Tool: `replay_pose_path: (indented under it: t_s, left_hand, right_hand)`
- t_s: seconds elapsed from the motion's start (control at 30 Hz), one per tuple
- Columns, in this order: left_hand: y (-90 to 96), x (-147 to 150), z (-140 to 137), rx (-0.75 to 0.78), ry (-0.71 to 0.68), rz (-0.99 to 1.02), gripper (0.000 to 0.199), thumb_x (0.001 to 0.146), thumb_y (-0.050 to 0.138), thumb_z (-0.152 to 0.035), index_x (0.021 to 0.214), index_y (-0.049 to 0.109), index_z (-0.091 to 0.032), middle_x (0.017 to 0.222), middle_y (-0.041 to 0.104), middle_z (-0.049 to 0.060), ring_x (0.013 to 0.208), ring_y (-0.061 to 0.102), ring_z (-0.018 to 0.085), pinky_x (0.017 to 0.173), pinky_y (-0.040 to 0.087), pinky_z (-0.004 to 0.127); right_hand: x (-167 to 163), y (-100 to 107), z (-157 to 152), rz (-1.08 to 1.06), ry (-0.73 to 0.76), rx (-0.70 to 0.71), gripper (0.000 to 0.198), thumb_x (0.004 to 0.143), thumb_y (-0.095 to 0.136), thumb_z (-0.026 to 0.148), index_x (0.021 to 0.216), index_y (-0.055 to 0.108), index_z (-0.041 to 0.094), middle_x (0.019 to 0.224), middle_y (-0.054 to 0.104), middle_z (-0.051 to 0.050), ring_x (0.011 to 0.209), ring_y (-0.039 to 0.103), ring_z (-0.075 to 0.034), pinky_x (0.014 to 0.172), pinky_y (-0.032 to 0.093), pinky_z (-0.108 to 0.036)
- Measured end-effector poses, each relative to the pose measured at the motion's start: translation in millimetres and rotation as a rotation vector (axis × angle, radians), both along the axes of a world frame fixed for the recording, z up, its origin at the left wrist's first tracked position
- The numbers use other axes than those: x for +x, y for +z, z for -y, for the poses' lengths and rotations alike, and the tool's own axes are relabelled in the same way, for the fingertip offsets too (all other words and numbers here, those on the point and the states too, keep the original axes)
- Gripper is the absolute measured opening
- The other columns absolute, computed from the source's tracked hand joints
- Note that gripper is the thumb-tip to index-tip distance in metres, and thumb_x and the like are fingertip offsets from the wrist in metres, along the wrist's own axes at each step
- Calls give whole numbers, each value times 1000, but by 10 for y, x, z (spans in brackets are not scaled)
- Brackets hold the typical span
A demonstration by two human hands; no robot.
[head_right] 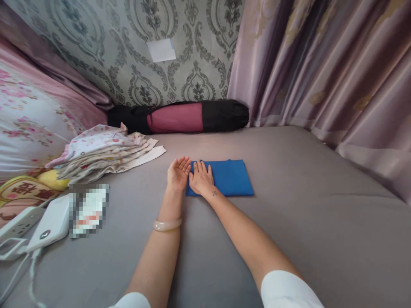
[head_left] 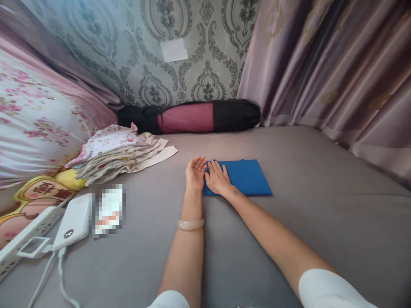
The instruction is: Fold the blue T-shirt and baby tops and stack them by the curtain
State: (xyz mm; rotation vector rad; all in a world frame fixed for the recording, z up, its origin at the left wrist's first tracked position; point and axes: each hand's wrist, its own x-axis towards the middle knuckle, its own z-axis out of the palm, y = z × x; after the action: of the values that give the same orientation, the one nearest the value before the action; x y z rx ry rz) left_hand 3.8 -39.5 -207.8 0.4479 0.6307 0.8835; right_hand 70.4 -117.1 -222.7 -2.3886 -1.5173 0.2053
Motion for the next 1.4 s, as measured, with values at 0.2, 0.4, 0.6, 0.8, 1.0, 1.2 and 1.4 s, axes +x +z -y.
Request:
replay_pose_path:
  t_s: [0.2,0.4,0.6,0.8,1.0,1.2,1.4]
  left_hand:
    - [-80,142,85,269,21,-163,13,87,56,-21,83,66,-14,84,69,9,85,66,19,86,47,31]
    - [-242,230,200,756,21,-483,22,75,59,0,79,67,-20,87,66,8,101,60,23,104,37,38]
    - [-335,209,233,1016,-16,-559,28,71,57,0,88,66,-21,102,64,12,112,54,29,111,28,45]
    - [-316,179,289,1072,-69,-597,27,69,60,-3,89,64,-21,116,62,15,125,45,31,116,18,49]
    - [-310,188,358,907,-63,-528,26,69,68,-6,90,65,-22,128,59,13,142,26,30,119,1,47]
    - [-288,192,401,900,-90,-614,22,71,70,-9,87,65,-23,134,57,11,144,24,29,118,0,50]
    - [-209,212,328,856,-59,-610,16,72,67,-6,74,63,-21,107,67,12,136,37,29,116,13,47]
  right_hand:
    - [236,82,153,62,-54,30,59,98,20,33,149,29,5,156,26,-14,146,18,-24,117,11,-47]
    - [443,-85,284,138,-134,-35,60,98,21,35,147,32,4,155,28,-15,145,19,-25,117,11,-49]
    - [428,-132,264,128,-142,-29,60,98,21,35,148,31,3,155,28,-14,145,18,-25,117,10,-49]
    - [474,5,362,95,-142,-13,60,98,20,35,149,30,4,156,27,-14,145,18,-25,117,12,-48]
    - [693,69,666,222,-252,6,60,98,20,36,147,32,3,156,26,-16,145,17,-27,117,8,-49]
    - [793,-43,791,200,-284,-94,63,98,21,39,147,30,0,156,26,-17,145,18,-28,117,11,-49]
    - [948,68,771,234,-209,-61,51,98,29,33,136,50,5,143,47,-19,132,41,-31,114,15,-51]
